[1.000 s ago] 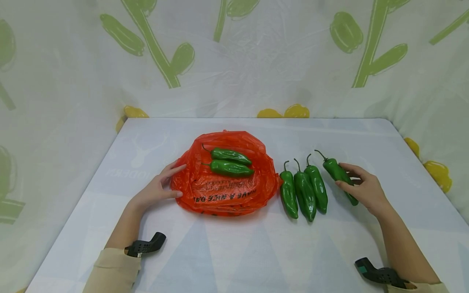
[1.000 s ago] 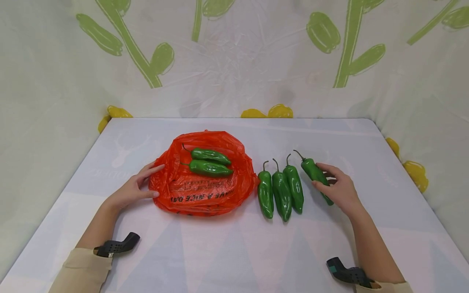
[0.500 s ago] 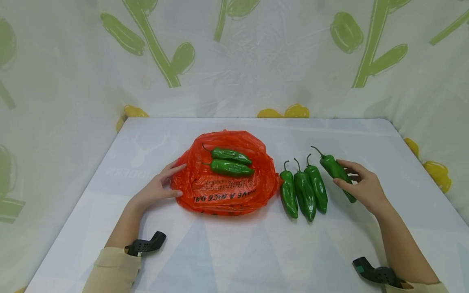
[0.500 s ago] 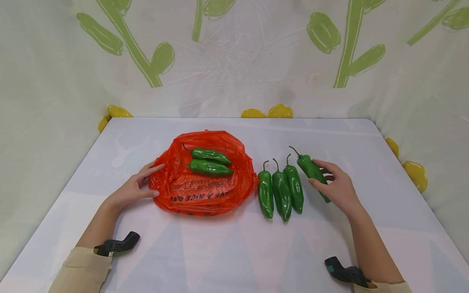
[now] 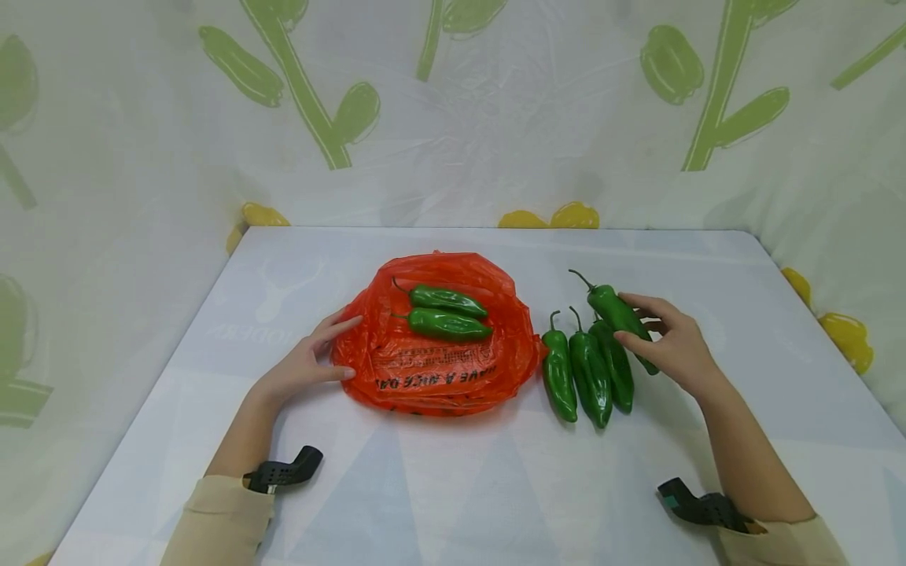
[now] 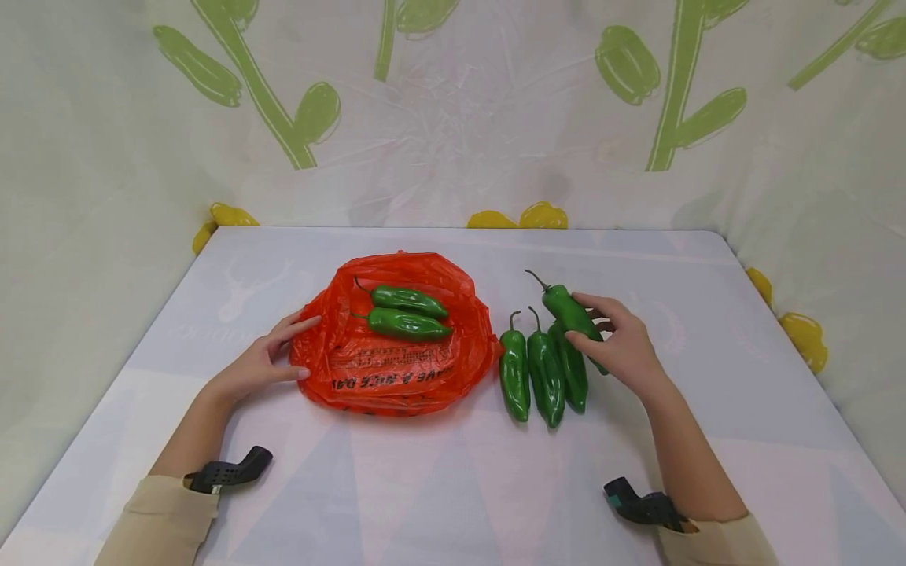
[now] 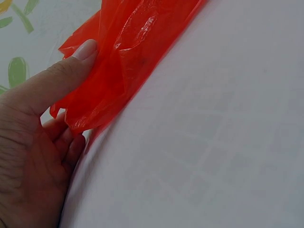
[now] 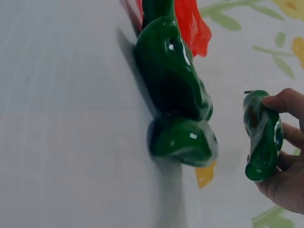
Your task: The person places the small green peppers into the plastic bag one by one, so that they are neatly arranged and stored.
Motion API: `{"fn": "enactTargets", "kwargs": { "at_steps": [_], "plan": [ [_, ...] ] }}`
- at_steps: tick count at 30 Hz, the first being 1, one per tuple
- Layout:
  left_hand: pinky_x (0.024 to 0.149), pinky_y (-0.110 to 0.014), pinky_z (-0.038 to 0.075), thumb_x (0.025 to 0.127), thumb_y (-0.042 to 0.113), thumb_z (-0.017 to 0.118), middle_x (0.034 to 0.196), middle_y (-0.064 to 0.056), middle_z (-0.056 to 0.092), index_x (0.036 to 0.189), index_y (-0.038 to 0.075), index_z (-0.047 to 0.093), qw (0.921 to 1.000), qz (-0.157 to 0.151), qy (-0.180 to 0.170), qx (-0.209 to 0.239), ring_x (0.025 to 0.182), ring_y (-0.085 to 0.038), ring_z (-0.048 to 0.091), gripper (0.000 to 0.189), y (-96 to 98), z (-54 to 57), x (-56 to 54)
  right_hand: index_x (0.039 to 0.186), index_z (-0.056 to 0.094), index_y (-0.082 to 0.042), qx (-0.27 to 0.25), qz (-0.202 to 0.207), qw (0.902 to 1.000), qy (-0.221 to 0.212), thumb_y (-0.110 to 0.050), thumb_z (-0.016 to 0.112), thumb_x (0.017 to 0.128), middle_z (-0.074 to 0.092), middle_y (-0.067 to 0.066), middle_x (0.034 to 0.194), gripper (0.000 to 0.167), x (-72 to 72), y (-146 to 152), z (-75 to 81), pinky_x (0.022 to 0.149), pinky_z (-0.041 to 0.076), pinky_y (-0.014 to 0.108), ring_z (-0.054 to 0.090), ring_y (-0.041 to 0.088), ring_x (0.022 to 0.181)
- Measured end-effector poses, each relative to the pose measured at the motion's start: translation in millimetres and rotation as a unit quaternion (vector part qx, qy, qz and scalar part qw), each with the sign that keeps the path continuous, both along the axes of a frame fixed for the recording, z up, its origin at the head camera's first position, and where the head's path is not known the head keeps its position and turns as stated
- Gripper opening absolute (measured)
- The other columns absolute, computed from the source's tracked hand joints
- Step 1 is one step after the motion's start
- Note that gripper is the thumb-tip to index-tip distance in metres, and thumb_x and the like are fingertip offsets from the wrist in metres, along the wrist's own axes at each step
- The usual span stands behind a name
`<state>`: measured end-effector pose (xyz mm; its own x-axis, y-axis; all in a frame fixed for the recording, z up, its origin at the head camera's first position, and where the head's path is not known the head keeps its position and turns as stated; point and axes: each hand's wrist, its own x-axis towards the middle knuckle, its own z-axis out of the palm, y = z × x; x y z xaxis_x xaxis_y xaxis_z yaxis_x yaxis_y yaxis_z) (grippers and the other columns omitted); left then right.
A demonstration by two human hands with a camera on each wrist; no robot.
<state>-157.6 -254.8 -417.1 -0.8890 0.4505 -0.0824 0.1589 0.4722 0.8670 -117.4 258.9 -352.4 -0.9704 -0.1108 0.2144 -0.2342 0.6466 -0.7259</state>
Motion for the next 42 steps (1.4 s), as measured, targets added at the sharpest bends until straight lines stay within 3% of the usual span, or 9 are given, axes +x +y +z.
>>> {"fn": "enactTargets", "kwargs": {
  "at_steps": [4,14,22,26,37,42],
  "plan": [
    [0.106,-0.066,0.022,0.079,0.022,0.074,0.159,-0.007,0.011,0.145,0.020,0.039,1.0000,-0.001,0.000,0.001,0.143,-0.039,0.009,0.075,0.3,0.1,-0.4,0.135,0.050,-0.003,0.002,0.010,0.9999,-0.006,-0.010,0.070,0.085,0.053,0.016,0.125,0.054,-3.5,-10.6,5.5,0.077,0.041,0.003,0.045,-0.007,0.095],
    [0.107,-0.066,0.021,0.079,0.020,0.074,0.158,-0.008,0.011,0.145,0.017,0.038,1.0000,-0.001,-0.003,0.004,0.143,-0.039,0.009,0.075,0.9,1.8,0.4,0.133,0.052,-0.005,-0.008,0.049,0.9987,0.006,-0.009,0.070,0.084,0.055,0.013,0.125,0.052,-12.4,-37.2,12.6,0.082,0.040,0.005,0.045,-0.003,0.098],
    [0.107,-0.066,0.021,0.079,0.020,0.074,0.158,-0.008,0.011,0.145,0.018,0.038,1.0000,-0.001,-0.002,0.006,0.143,-0.039,0.009,0.076,0.9,2.2,0.5,0.132,0.054,-0.007,-0.012,0.077,0.9969,-0.001,-0.009,0.070,0.083,0.055,0.011,0.125,0.052,-16.6,-59.5,16.9,0.081,0.044,0.011,0.050,0.014,0.102],
    [0.107,-0.066,0.021,0.079,0.021,0.074,0.158,-0.008,0.011,0.145,0.018,0.038,1.0000,-0.002,0.000,0.005,0.143,-0.039,0.009,0.076,1.0,1.9,0.5,0.131,0.054,-0.007,-0.020,0.102,0.9946,0.000,-0.008,0.071,0.081,0.055,0.010,0.125,0.052,-18.4,-72.4,18.4,0.081,0.046,0.016,0.051,0.020,0.103],
    [0.106,-0.066,0.022,0.078,0.023,0.074,0.158,-0.007,0.011,0.145,0.019,0.038,1.0000,0.000,-0.001,0.000,0.143,-0.038,0.010,0.077,1.1,1.4,0.1,0.127,0.058,-0.005,-0.033,0.178,0.9828,0.038,-0.003,0.071,0.079,0.059,0.010,0.120,0.050,-23.2,-112.3,15.7,0.080,0.050,0.033,0.053,0.020,0.097],
    [0.107,-0.066,0.021,0.078,0.022,0.074,0.158,-0.007,0.011,0.145,0.018,0.038,1.0000,-0.001,0.000,0.001,0.143,-0.038,0.010,0.077,1.0,2.0,0.4,0.129,0.056,-0.005,-0.022,0.206,0.9780,0.025,-0.005,0.071,0.079,0.056,0.011,0.125,0.052,-23.8,-134.3,12.4,0.083,0.053,0.041,0.052,0.024,0.108]
  ]
}}
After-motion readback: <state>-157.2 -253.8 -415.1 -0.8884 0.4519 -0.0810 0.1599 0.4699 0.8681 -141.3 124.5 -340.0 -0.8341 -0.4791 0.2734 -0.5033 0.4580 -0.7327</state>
